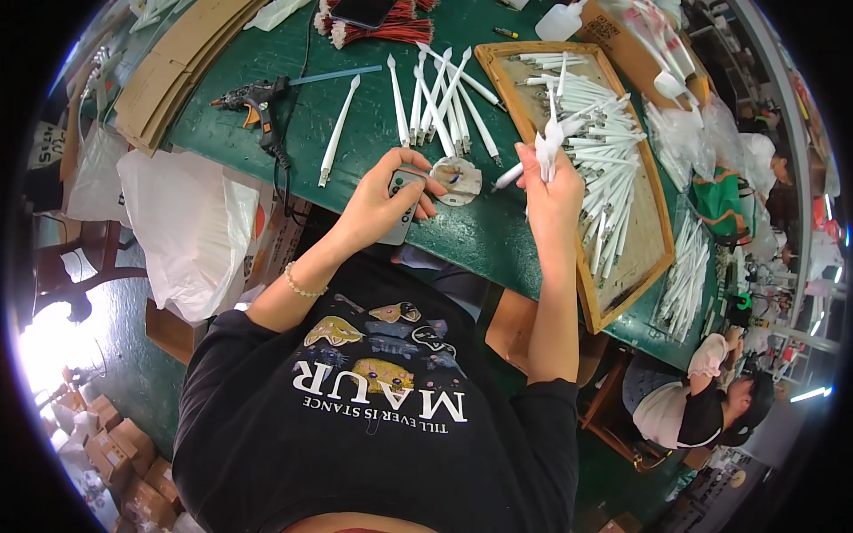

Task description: Assembling small white plastic strips onto a circular hub at a production workbench.

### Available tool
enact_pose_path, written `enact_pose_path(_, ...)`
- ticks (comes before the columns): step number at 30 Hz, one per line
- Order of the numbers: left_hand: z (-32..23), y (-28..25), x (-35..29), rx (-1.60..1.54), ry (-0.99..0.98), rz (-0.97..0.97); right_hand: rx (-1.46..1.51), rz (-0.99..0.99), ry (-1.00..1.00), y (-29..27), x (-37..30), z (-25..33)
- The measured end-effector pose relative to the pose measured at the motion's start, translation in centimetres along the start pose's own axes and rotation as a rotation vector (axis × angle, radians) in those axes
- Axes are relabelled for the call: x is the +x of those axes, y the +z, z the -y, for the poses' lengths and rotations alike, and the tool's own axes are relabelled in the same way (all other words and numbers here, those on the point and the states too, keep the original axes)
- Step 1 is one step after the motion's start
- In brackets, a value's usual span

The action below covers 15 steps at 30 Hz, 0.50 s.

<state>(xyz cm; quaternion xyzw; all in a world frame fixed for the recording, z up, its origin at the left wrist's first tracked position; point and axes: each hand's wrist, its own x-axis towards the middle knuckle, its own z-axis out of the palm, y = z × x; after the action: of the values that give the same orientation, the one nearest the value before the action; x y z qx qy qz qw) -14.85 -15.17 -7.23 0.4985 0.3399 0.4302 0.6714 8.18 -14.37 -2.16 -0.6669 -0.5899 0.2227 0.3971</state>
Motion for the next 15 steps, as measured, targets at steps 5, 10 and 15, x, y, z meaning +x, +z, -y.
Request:
enact_pose_path(5,0.3,0.0,0.2,-0.023,0.011,-0.006,0.124,-0.026,-0.124,1.4,-0.7,1.9)
enact_pose_path(10,0.0,0.0,0.3,-0.020,0.041,0.006,0.041,-0.002,-0.170,2.1,-0.4,2.0)
enact_pose_path(15,-0.5,-0.1,0.2,0.024,0.018,0.020,0.076,-0.019,-0.234,2.4,-0.4,2.1)
